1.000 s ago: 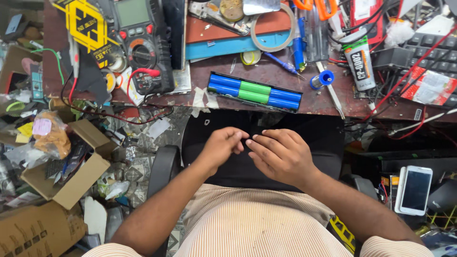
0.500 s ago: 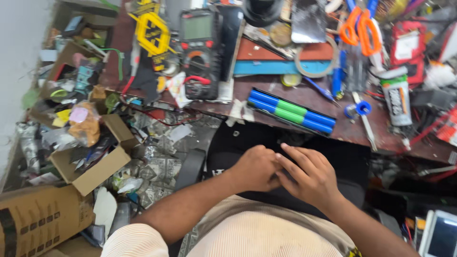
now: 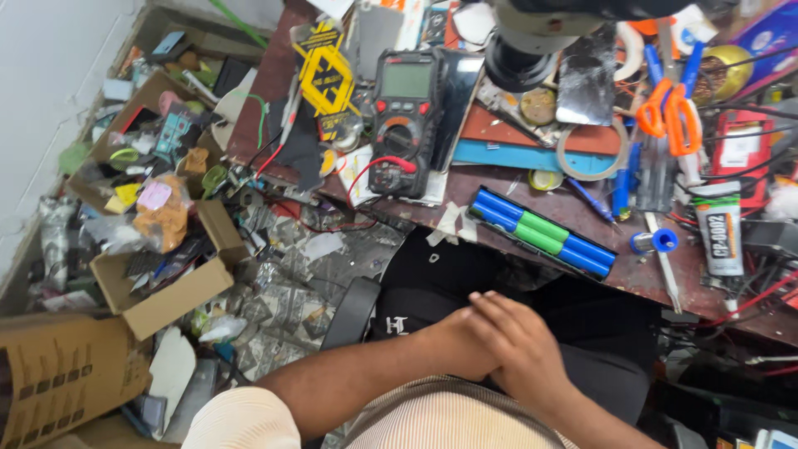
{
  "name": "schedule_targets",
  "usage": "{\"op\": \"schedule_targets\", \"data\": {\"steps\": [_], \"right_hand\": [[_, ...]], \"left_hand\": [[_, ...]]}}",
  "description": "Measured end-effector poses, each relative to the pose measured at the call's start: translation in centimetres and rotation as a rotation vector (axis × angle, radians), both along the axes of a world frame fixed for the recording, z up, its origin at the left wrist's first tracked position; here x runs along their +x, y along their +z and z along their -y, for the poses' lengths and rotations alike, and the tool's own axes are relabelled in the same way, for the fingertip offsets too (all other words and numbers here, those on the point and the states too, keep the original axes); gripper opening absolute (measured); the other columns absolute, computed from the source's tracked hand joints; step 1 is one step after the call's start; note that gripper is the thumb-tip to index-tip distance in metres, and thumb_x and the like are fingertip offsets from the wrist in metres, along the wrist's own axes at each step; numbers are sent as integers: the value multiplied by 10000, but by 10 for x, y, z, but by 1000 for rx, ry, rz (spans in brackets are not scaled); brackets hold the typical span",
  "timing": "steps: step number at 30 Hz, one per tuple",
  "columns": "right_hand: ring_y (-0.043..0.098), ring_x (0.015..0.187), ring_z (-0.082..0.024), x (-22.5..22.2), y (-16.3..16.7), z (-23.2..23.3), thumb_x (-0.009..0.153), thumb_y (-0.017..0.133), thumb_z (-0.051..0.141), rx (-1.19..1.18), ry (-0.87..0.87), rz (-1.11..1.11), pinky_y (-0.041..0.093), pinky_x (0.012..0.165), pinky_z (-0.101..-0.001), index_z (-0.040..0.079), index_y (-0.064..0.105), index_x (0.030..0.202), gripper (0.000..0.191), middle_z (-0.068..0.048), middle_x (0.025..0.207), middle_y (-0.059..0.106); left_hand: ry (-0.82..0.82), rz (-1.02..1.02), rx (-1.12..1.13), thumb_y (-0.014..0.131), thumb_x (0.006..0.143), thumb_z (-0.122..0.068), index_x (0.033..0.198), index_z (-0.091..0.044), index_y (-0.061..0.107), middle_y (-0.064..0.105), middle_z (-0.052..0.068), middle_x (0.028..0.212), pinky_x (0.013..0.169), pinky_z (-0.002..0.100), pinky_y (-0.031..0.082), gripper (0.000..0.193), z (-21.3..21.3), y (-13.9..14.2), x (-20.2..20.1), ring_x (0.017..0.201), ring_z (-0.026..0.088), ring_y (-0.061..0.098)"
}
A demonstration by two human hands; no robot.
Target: The person works on a lithium-ion battery pack with blue and green cells seated in a holder on a circuit board. They cut tape with scissors, press and reposition the cells, handle a roll of tape, and use tweezers with a small paper piece near the pack's wiring.
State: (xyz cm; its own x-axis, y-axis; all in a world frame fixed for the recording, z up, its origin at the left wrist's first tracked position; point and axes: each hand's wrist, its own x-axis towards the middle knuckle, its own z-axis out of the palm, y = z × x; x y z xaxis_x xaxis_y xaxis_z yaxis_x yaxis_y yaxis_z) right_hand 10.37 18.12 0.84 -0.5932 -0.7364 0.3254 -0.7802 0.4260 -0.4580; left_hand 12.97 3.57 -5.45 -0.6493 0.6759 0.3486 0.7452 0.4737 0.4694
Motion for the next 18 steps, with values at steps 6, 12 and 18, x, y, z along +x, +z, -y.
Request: {"op": "schedule_targets", "data": {"steps": [6,12,18], "right_hand": [[647,1197,-339,-12,4,-5,606,762,108,-153,93,-4,510,1001,-491,105,682,1184,583,-121,1315,659],[729,1035,-278,-24,-2,-27,657,775,96,-196,-38,149,605,832,-361,80,671,1220,572,-96,1213,713],[719,953,-291,-25,-11,-47,640,818,150,-44,-55,263,585,766,-389,128,595,1386,780,-82,1086,724]], "left_hand": [[-117,18,43,674,823,-88,940,-11,738,718,146,978,831,450,552,154,6,1,-3,953,307,698],[-60,-3,276,701,807,-57,894,11,677,679,138,984,876,432,556,113,9,44,-12,956,314,672],[-29,-2,361,763,767,-71,937,19,678,682,161,1019,843,405,553,210,0,75,-22,940,326,672]]}}
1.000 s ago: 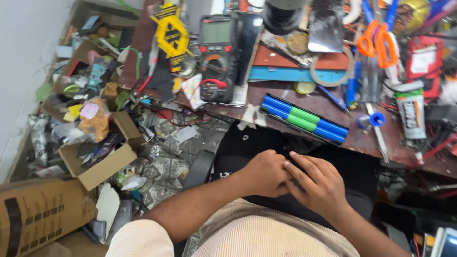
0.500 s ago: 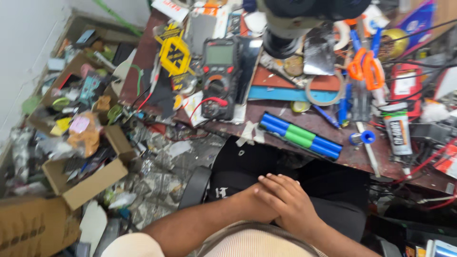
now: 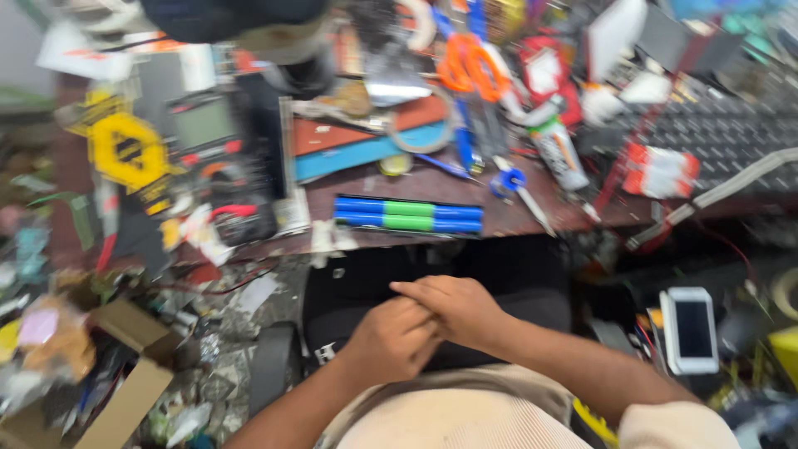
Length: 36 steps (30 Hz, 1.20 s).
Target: The person works on a lithium-ion battery pack with blue and green cells seated in a holder on a circuit board. They cut tape with scissors, press and reposition the cells, handle a roll of tape, and use tweezers with a small paper piece near the pack's wiring.
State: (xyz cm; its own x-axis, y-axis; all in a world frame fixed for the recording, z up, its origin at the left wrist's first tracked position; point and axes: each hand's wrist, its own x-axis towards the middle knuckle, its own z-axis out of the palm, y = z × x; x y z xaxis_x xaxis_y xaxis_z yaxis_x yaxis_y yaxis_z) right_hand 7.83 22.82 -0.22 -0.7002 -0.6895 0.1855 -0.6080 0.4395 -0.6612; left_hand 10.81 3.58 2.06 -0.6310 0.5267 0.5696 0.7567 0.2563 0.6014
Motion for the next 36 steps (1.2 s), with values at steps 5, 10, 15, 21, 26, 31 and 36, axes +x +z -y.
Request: {"op": "schedule_targets", "data": {"steps": [5,10,15,21,26,31,36], "right_hand": [[709,869,-276,11,-6,-3,686,833,199,237,43,141,564,695,-401,194,535,1428,799,-54,935,693],[719,857,-265,14,-8,-8,784,806,234,224,90,84,568,678,-394,187,538,1419,690,-53,978,692],[712,717,-293,14,-10,-10,781,785,327,245,106,137,557,571,-412,182,545,1401,681,-80,937,697],[711,665,-261,9,-5,-14,823,778,326,232,-11,-10,538,529,-390,168,702,1192,409,-54,800,702],[662,638,-208,2,10,-17,876,781,310,-27,-214,-233,511,538,-349,166,755,980,180,7,713,653],[630,601,-182,-4,20,-20,883,768,245,-69,-254,-229,486,518,-340,161,774,987,134,20,699,628],[640,595,-183,-5,14,-16,880,776,280,-38,-165,-195,491,512,-344,161,770,952,140,24,682,632]], "left_hand": [[-8,24,-129,829,759,-131,845,-20,691,668,95,848,678,358,534,196,-8,-6,0,752,258,652],[1,-39,-208,833,796,-189,806,-43,704,645,53,744,596,319,512,195,-11,-17,5,652,195,629],[1,-43,-240,827,835,-223,803,-68,701,631,14,722,535,290,485,202,-11,-23,7,609,144,620],[17,-32,-258,838,833,-288,785,-92,701,582,-5,648,465,304,428,244,-8,-11,7,527,133,577],[221,-99,-233,871,767,-350,842,-79,762,548,5,602,438,312,374,302,-11,0,1,477,162,506],[337,-125,-243,880,704,-361,795,-82,749,566,19,616,451,333,367,321,-7,1,-5,502,193,500],[259,-57,-237,867,755,-303,752,-85,705,590,12,655,505,337,405,272,-4,-6,-7,553,189,538]]}}
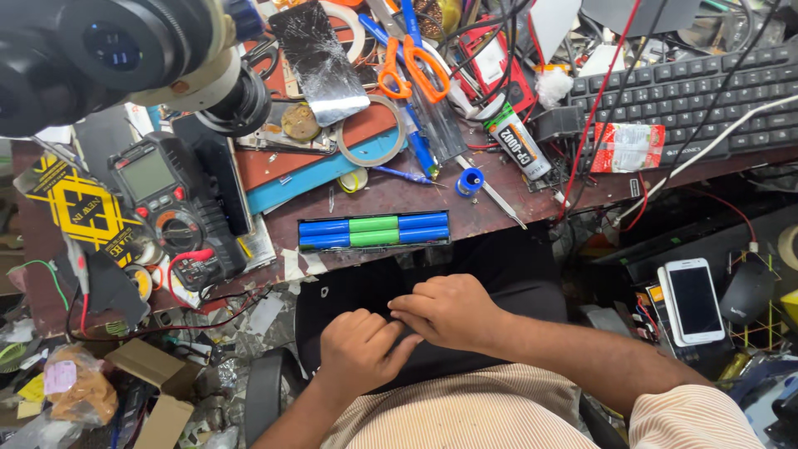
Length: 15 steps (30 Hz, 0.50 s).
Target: The person works on a lithium-ion battery pack with blue and green cells seated in a holder on a circuit board. They cut tape with scissors, press and reposition the cells, handle a roll of tape, and use tweezers with a small paper piece near the pack's wiring.
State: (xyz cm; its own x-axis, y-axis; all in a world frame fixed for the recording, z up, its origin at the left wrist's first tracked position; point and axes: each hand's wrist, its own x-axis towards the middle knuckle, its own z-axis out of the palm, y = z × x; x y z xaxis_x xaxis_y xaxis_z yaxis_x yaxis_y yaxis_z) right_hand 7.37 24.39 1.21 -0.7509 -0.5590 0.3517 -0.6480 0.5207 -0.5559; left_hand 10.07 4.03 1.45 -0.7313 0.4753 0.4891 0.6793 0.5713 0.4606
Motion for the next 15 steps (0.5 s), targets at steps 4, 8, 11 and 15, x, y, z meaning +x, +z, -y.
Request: {"op": "schedule_targets", "data": {"steps": [4,8,11,15], "right_hand": [[655,597,-184,0,-7,1,881,778,290,23,26,16,496,498,-346,167,768,938,136,21,671,635],[662,611,-186,0,-10,1,877,767,277,21,52,8,504,504,-343,160,764,945,136,16,680,640],[666,610,-182,-1,-10,1,887,762,278,13,57,10,507,502,-336,154,764,960,144,17,683,650],[671,598,-186,-2,-9,1,894,753,279,25,50,58,511,494,-340,150,776,995,166,10,672,659]], "left_hand": [[-86,-3,32,820,819,-225,750,-105,683,622,8,712,544,327,424,194,-1,-4,3,601,180,570],[-129,32,-18,815,819,-214,699,-103,655,584,23,644,516,344,407,229,0,-5,3,563,194,553],[-127,51,-4,809,829,-211,711,-99,658,585,21,644,514,342,405,222,0,-5,2,561,189,552],[-121,47,22,802,846,-207,732,-87,651,597,32,677,525,346,406,225,1,-7,2,581,196,558]]}}
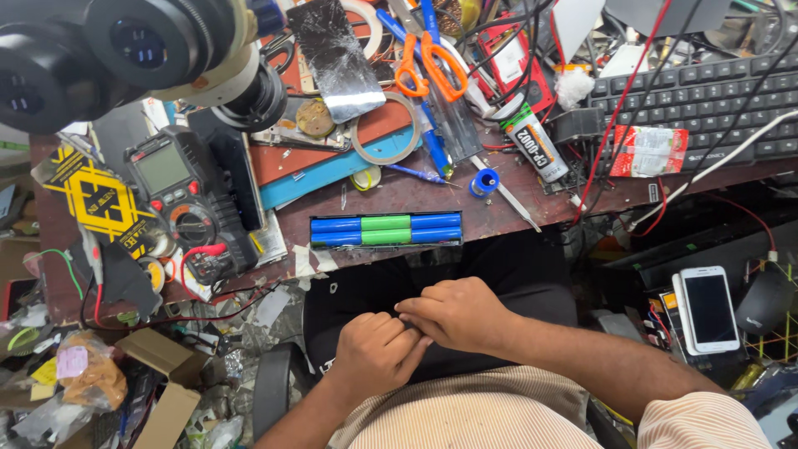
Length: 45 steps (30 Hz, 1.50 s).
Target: The person works on a lithium-ion battery pack with blue and green cells seated in a holder on a circuit board. They cut tape with scissors, press and reposition the cells, handle a roll of tape, and use tweezers with a small paper piece near the pack's wiring.
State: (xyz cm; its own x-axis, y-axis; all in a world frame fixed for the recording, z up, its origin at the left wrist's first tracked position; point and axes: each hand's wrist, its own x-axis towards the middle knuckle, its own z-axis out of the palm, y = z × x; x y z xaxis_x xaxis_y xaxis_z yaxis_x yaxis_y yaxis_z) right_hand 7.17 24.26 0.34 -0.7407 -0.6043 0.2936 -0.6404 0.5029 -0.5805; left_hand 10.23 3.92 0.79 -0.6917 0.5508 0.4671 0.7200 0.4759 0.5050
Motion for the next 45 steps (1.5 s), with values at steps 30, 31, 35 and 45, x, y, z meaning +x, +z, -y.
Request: {"op": "schedule_targets", "data": {"steps": [30,31,35,45], "right_hand": [[702,686,-218,4,-14,1,915,698,279,31,52,44,546,559,-360,143,765,1034,193,-19,787,709],[702,698,-222,5,-16,1,912,693,277,21,53,37,551,577,-365,149,764,1040,194,-19,804,712],[705,720,-261,7,-31,-1,859,700,307,127,106,73,549,600,-407,153,744,1083,275,-43,824,713],[722,778,-278,28,-55,1,767,716,304,136,92,-47,557,602,-411,119,697,1028,321,-56,847,712]], "left_hand": [[-55,56,-29,786,819,-174,681,-74,613,596,57,675,548,365,433,243,-2,-7,1,597,226,577],[-53,55,-28,785,817,-168,679,-74,612,599,55,675,547,367,432,240,-3,-7,1,599,227,582],[-53,60,-60,793,788,-171,699,-81,643,587,55,665,550,381,444,197,-3,-9,2,601,241,589],[-81,42,-169,806,753,-161,738,-95,717,603,55,646,541,365,458,112,-16,-14,11,575,242,590]]}}
